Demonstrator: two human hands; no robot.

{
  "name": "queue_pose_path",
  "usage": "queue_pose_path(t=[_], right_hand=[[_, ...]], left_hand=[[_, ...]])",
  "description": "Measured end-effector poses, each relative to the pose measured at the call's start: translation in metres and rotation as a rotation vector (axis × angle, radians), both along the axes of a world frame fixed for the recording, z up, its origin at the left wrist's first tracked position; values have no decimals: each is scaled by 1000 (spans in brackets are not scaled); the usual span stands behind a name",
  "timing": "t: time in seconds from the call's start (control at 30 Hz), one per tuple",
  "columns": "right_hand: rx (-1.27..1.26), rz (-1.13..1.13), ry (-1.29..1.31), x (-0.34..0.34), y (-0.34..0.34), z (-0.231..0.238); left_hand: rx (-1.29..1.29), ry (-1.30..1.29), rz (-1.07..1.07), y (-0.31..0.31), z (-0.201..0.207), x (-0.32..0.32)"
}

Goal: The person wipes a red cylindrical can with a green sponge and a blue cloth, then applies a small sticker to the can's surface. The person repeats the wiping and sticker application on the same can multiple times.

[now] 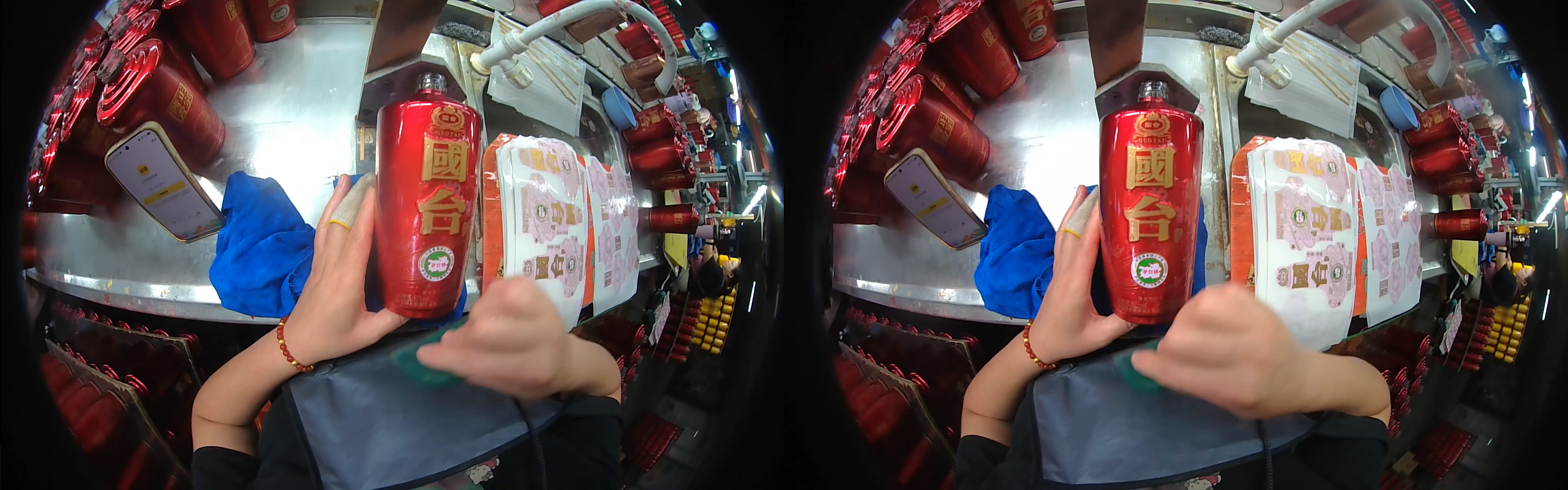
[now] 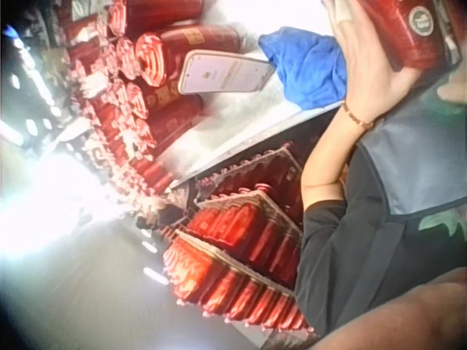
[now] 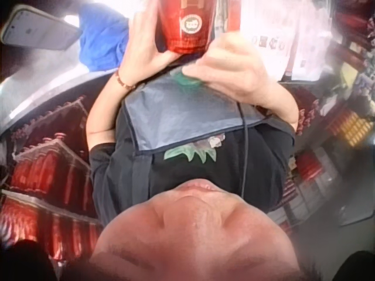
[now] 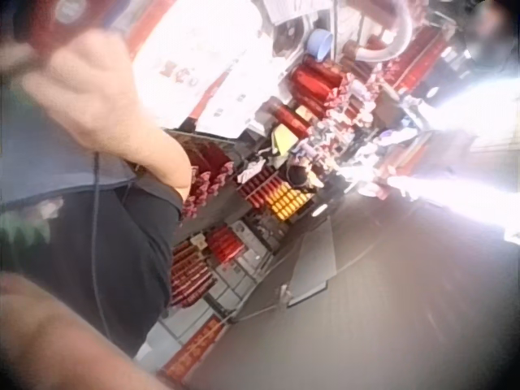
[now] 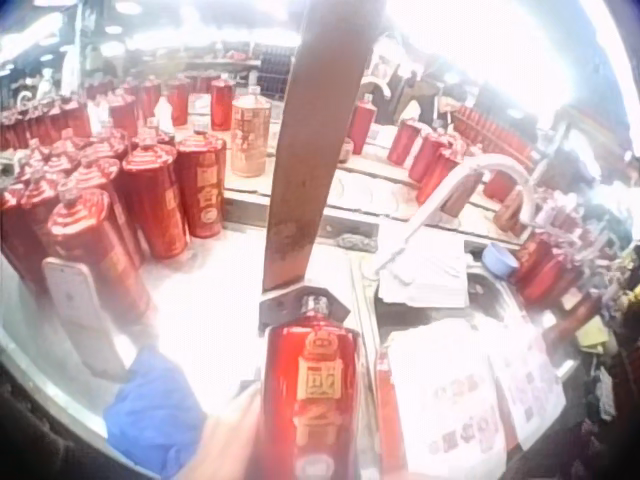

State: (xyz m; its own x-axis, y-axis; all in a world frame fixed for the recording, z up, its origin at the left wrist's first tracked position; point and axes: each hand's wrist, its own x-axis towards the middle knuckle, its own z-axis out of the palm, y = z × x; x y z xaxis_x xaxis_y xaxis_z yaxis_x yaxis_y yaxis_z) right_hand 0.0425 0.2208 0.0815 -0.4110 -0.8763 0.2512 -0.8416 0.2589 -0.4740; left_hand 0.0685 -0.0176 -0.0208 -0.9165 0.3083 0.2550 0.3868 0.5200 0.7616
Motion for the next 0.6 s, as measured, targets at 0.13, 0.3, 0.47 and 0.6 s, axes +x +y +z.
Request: queue_pose_path(t=[0.13,0.3,0.47,0.6], right_hand=[[-44,-301,206,-4,0,5],[31,-152,162,15,-4,12],[48,-120,325,24,-11,4],[74,-344,427,17,-12,14]], left_hand=[[9,-10,-4,0,6,-3],[35,-7,70,6,9,3],[22,8,117,10,16,4],[11,27,150,13,21,6]])
